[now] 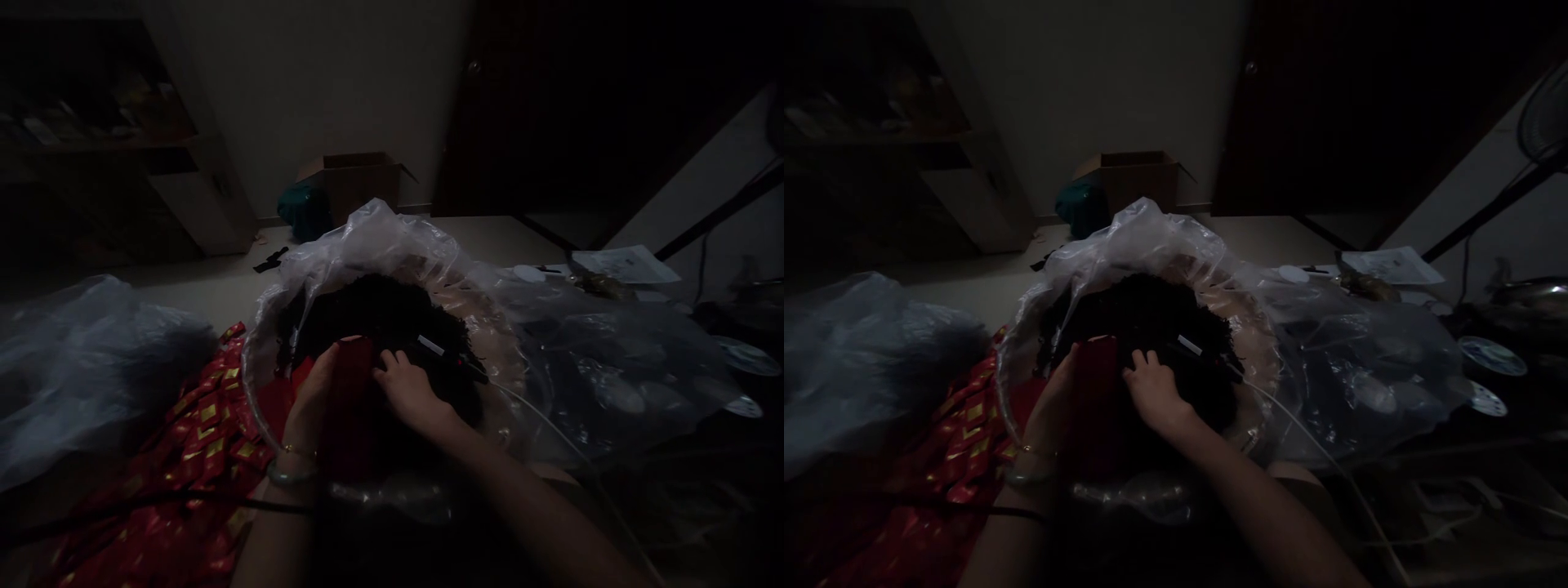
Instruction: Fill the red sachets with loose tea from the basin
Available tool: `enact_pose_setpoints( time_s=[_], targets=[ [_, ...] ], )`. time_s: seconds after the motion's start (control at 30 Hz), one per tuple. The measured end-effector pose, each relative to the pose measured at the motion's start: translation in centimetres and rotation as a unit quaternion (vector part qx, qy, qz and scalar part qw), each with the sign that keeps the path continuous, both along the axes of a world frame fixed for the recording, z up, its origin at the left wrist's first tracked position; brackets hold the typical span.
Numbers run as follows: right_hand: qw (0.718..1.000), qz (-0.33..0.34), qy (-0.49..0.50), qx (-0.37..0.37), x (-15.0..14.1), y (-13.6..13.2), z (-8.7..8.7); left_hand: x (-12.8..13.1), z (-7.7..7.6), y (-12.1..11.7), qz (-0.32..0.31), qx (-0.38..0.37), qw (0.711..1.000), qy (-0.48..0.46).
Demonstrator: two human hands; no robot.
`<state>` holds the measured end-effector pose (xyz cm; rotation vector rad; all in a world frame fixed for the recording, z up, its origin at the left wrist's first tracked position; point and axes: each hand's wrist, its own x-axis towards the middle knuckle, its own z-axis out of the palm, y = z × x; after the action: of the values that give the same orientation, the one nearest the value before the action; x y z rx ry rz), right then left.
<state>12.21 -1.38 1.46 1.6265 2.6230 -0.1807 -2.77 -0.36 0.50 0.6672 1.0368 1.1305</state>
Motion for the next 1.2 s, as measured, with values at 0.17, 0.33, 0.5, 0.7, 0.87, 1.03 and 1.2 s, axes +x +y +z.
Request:
enact_pose_setpoints(
  time_s=[0.17, 0.33, 0.5, 0.7, 0.87, 1.03, 1.2],
  targets=[
    [1.0, -0.01, 0.028, -0.007, 1.1, 0.3, 0.2, 0.5, 1.4, -0.6, -0.042, 0.08, 0.995, 0.05],
    [0.976, -0.066, 0.202, -0.042, 3.9, 2.3, 1.3, 0.7, 1.6, -0.5, -0.057, 0.092, 0.991, 0.083],
    [0.884, -0.138, 0.44, -0.082, 6.3, 4.1, 1.6, 0.6, 1.3, -0.3, -0.081, 0.17, 0.968, 0.164],
    [0.653, -0.19, 0.687, -0.256, 6.0, 4.5, 1.5, -0.1, 0.6, 0.1, -0.098, 0.346, 0.877, 0.319],
    [0.511, -0.197, 0.757, -0.356, 4.9, 4.3, 1.6, -1.0, 0.3, 0.0, -0.06, 0.458, 0.763, 0.452],
    [0.426, -0.192, 0.788, -0.401, 4.4, 3.9, 2.0, -1.3, -0.2, -0.2, -0.018, 0.502, 0.679, 0.536],
    [0.359, -0.223, 0.807, -0.413, 4.5, 4.1, 2.4, -0.8, 0.2, -0.6, 0.088, 0.553, 0.631, 0.537]
  ],
)
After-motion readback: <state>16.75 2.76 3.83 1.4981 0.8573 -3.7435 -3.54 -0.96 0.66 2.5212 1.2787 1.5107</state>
